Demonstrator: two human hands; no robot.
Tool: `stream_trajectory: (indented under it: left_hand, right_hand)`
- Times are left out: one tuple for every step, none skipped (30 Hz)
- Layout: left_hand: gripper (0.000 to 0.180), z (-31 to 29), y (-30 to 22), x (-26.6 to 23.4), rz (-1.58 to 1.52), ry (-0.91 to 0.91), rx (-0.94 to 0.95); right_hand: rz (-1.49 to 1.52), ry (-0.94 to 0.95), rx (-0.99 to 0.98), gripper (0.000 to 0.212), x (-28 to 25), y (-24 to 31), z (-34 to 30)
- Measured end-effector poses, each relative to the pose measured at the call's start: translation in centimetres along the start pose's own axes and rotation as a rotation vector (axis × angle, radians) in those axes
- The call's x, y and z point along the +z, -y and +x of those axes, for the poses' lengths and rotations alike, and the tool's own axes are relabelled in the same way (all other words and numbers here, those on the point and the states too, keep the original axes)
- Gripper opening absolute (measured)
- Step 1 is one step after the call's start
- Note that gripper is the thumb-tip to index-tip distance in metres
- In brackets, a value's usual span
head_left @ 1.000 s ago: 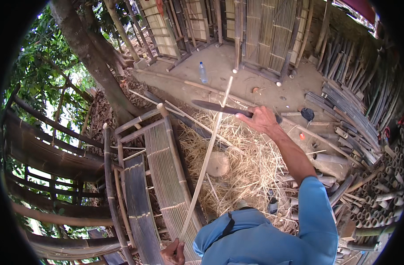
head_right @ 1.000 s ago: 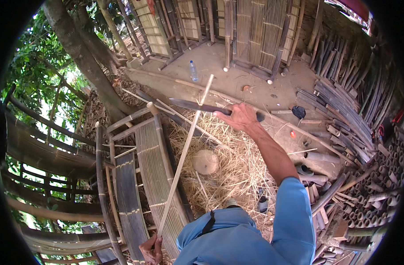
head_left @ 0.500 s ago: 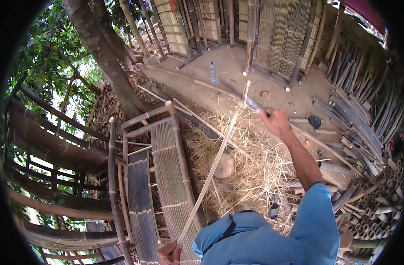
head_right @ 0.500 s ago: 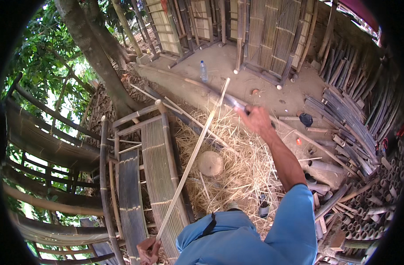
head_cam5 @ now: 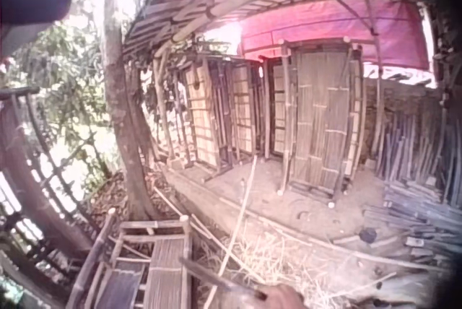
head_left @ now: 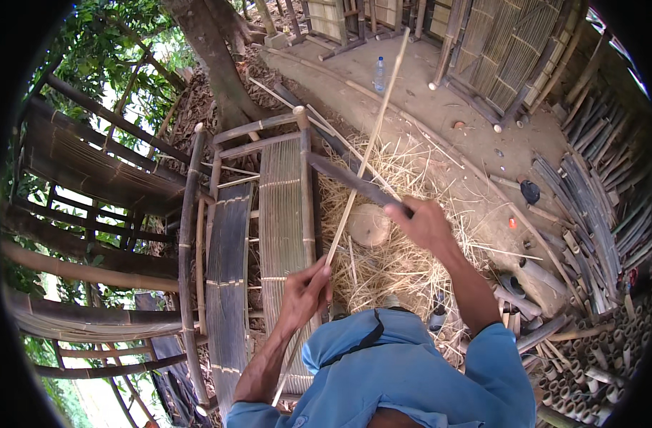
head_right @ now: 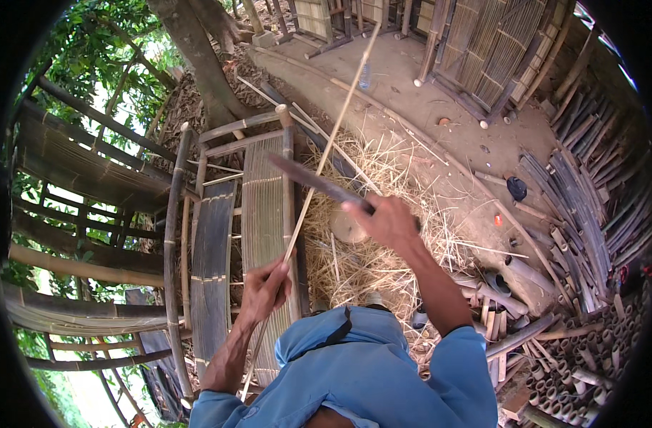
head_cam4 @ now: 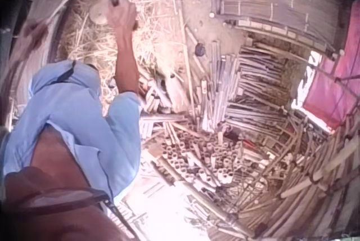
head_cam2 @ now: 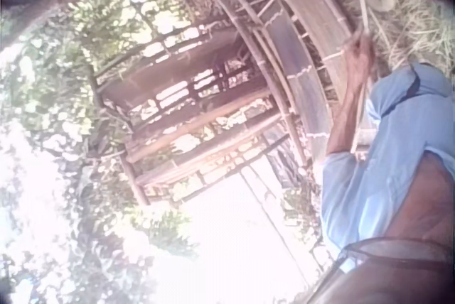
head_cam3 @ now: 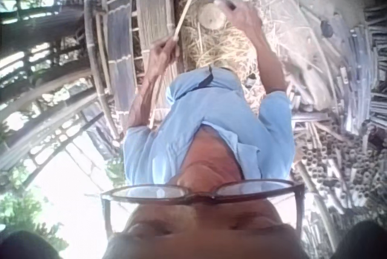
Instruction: The person shaves a thin strip of bamboo using a machete and trims the end of a bamboo stick against a wooden block. They handle a finished bamboo panel and various bamboo pieces.
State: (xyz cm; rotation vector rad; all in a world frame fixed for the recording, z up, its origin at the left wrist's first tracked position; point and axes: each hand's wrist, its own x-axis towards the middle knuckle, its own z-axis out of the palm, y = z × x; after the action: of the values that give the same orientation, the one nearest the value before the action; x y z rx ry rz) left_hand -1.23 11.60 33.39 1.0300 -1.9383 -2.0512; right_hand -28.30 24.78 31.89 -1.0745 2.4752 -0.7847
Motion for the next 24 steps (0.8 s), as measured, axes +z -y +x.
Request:
stream_trajectory:
  left_hand:
    - [0.044,1.2,-0.9,0.9,-0.014,0.024,0.035]
    - [0.044,2.0,-1.6,1.7,-0.028,0.045,0.068]
    - [0.044,2.1,-2.0,1.9,-0.023,0.041,0.058]
    - [0.042,2.2,-2.4,2.1,-0.072,0.042,0.061]
    - [0.041,2.4,-2.7,2.5,-0.126,0.054,0.067]
    - [0.041,2.5,-2.7,2.6,-0.124,0.061,0.061]
    - [0.037,2.6,-2.6,2.7,-0.163,0.089,0.038]
    - [0.034,2.8,-2.7,3.0,-0.206,0.121,0.019]
    - [0.034,2.9,-2.9,3.3,-0.206,0.129,0.016]
    - [0.031,2.7,-3.3,3.6,-0.224,0.124,0.002]
    - [0.029,2.5,-3.6,3.7,-0.238,0.11,-0.011]
    - [0.029,2.4,-3.4,3.5,-0.236,0.104,-0.014]
    - [0.029,2.4,-3.2,3.3,-0.229,0.116,-0.018]
    - [0.029,2.5,-3.2,3.2,-0.223,0.136,-0.015]
    - [0.029,2.3,-3.4,3.1,-0.224,0.137,-0.011]
    - [0.031,1.9,-3.6,3.0,-0.242,0.127,-0.035]
    - [0.032,1.5,-3.6,2.9,-0.26,0.115,-0.068]
    - [0.032,1.4,-3.6,2.7,-0.26,0.112,-0.073]
    - [0.034,1.3,-3.7,2.3,-0.281,0.119,-0.065]
    - [0.035,1.3,-3.9,2.2,-0.304,0.133,-0.054]
    - [0.035,1.0,-4.1,1.9,-0.302,0.141,-0.04]
    - [0.035,-0.2,-3.9,1.3,-0.301,0.117,-0.072]
    - [0.034,-1.4,-3.6,0.7,-0.299,0.089,-0.102]
    - [0.034,-1.8,-3.3,0.4,-0.301,0.095,-0.081]
  right_hand:
    - [0.05,-0.032,-0.093,0.062,0.9,0.0,-0.5]
    - [0.039,-0.033,-0.08,0.062,0.7,0.9,-1.2]
    - [0.092,-0.043,-0.168,0.064,0.7,2.4,-1.8]
    - [0.147,-0.054,-0.255,0.065,0.7,3.7,-2.3]
    - [0.106,-0.1,-0.328,0.066,0.4,4.2,-2.7]
    - [0.108,-0.101,-0.32,0.066,0.3,4.5,-3.1]
    - [0.041,-0.049,-0.348,0.065,0.3,4.8,-3.4]
    - [-0.031,0.0,-0.375,0.064,0.3,4.7,-3.5]
    - [-0.036,-0.025,-0.417,0.064,0.5,4.3,-3.4]
    - [-0.038,-0.025,-0.41,0.064,0.4,4.1,-3.2]
    - [0.005,-0.059,-0.353,0.067,0.2,4.0,-2.7]
    - [0.047,-0.092,-0.295,0.071,0.2,3.9,-2.4]
    - [0.034,-0.08,-0.293,0.07,0.3,4.1,-2.7]
    - [0.031,-0.083,-0.295,0.07,0.4,4.1,-3.1]
    - [0.015,-0.045,-0.368,0.069,0.6,4.2,-3.4]
    - [-0.001,-0.006,-0.441,0.068,0.8,4.2,-3.5]
    - [-0.014,-0.04,-0.444,0.071,0.8,3.7,-2.9]
    - [-0.011,-0.036,-0.444,0.071,0.6,3.5,-2.5]
    - [-0.069,-0.055,-0.47,0.069,0.2,3.4,-2.1]
    - [-0.134,-0.079,-0.492,0.067,-0.6,3.0,-1.8]
    - [-0.017,-0.144,-0.261,0.066,-0.5,0.4,-0.4]
    - [0.105,-0.201,-0.025,0.065,-0.5,-3.0,0.6]
    - [-0.007,-0.235,0.046,0.061,-2.9,-5.3,0.8]
    - [-0.123,-0.279,0.108,0.057,-5.0,-6.8,1.5]
